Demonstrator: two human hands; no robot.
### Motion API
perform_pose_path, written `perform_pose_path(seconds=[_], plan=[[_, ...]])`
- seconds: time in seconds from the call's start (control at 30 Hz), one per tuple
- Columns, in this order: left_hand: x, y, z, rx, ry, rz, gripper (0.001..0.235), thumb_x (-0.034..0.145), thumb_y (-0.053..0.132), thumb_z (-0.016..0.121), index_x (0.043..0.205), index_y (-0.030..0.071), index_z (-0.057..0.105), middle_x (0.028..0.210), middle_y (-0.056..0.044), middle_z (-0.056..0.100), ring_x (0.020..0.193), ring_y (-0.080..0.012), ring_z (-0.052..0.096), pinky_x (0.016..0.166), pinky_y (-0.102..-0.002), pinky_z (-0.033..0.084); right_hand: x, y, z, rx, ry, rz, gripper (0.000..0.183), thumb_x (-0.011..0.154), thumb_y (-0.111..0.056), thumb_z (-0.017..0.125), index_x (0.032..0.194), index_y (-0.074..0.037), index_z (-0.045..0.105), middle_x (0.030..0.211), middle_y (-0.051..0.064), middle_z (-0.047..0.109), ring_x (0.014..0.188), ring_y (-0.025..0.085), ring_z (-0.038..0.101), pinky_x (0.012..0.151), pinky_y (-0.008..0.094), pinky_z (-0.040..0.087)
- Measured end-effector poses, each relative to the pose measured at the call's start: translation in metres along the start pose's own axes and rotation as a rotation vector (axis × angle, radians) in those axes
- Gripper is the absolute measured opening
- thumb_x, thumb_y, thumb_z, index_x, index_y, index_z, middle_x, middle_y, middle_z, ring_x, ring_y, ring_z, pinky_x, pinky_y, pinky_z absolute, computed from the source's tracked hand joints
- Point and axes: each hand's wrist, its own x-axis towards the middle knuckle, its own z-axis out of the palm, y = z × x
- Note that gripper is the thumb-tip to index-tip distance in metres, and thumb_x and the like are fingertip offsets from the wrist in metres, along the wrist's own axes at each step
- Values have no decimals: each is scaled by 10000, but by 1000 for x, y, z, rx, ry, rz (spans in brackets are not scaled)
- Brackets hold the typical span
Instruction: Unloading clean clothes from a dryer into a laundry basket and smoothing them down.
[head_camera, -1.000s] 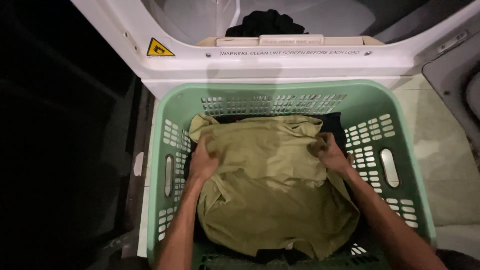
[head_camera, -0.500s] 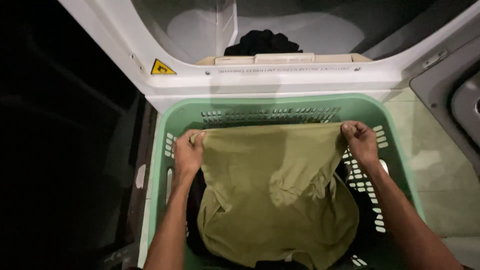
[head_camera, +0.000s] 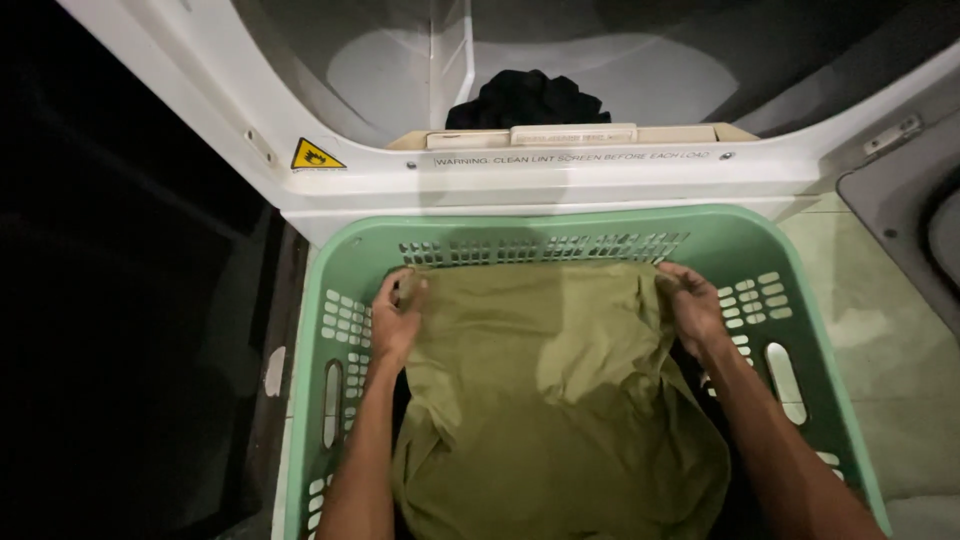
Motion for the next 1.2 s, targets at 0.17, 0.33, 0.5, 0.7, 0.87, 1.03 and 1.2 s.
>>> perform_pose_path(seconds=[0.17,0.33,0.5,0.7,0.87,1.03,1.2], plan=[[2,-9,3,220,275,151,207,982,269,592,1166,246,685,1137,-163,740,1120,-419,682,949,-557,554,23,14,-6,-90,21,-377,264,980,-37,672,1236,-66,731,1063,181,730,952,197,653,866,364,536],[-9,-51,41,931,302,638,637,856,296,646,1418,66,455,1426,-265,479,1361,-452,457,1193,-609,330,-17,26,22,-1079,267,-632,702,895,-369,688,1483,-50,476,1501,333,411,1379,603,383,1077,730,339],[-21,-43,51,1335,309,811,655,1024,454,365,1531,48,451,1563,-236,441,1516,-403,332,1320,-557,157,-62,17,59,-1119,89,-886,683,1018,-448,460,1581,-67,387,1608,270,349,1498,481,314,1205,582,247],[-13,-70,53,1119,236,609,731,1021,593,412,1522,61,450,1518,-222,471,1514,-422,329,1332,-544,124,-32,67,54,-1214,207,-894,785,999,-659,409,1634,-199,388,1560,219,462,1487,494,364,1246,614,233],[-1,-93,56,1047,231,621,804,959,626,439,1538,69,410,1527,-238,451,1524,-427,300,1348,-527,72,-31,72,53,-1238,109,-734,795,982,-694,400,1639,-249,345,1595,143,425,1515,389,353,1262,598,227],[-6,-75,51,1146,184,619,907,858,669,511,1526,61,437,1567,-270,400,1537,-463,258,1341,-580,71,-25,79,52,-1174,189,-846,787,957,-692,451,1577,-208,443,1540,188,458,1503,429,366,1251,605,252],[-5,-55,55,1007,337,786,786,866,587,665,1424,41,567,1545,-299,437,1517,-461,333,1302,-593,195,-36,50,55,-1136,214,-951,804,970,-642,474,1585,-125,441,1544,238,435,1502,445,358,1254,571,251]])
